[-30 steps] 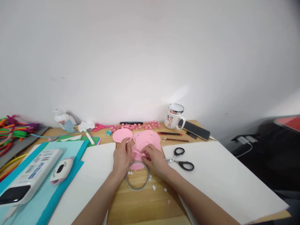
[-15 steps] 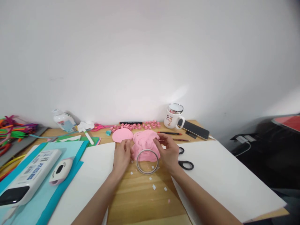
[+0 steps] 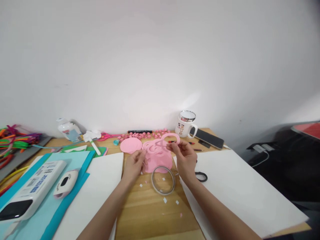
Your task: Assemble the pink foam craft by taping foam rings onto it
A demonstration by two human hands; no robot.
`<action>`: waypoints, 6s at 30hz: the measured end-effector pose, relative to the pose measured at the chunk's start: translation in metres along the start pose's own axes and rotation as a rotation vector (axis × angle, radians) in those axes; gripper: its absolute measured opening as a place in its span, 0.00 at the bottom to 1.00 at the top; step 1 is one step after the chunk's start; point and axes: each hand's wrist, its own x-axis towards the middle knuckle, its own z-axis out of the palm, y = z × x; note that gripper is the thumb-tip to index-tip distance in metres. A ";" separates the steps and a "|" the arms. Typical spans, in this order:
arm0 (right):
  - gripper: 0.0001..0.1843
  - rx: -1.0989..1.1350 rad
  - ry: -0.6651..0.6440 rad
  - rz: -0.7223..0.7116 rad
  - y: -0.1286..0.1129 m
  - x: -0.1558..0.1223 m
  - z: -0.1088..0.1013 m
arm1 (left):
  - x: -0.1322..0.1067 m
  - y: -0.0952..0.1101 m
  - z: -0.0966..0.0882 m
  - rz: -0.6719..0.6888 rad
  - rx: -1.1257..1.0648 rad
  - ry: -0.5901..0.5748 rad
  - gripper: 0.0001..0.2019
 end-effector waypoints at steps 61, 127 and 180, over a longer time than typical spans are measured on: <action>0.46 -1.581 -0.446 0.109 0.018 0.186 -0.189 | 0.004 0.002 -0.008 -0.026 -0.485 -0.104 0.12; 0.08 -0.426 -0.505 0.023 -0.020 -0.009 0.023 | 0.001 0.008 -0.014 -0.097 -0.702 -0.127 0.08; 0.14 -0.325 -0.811 0.337 0.012 -0.003 0.003 | -0.005 0.011 -0.001 -0.113 -0.392 -0.116 0.10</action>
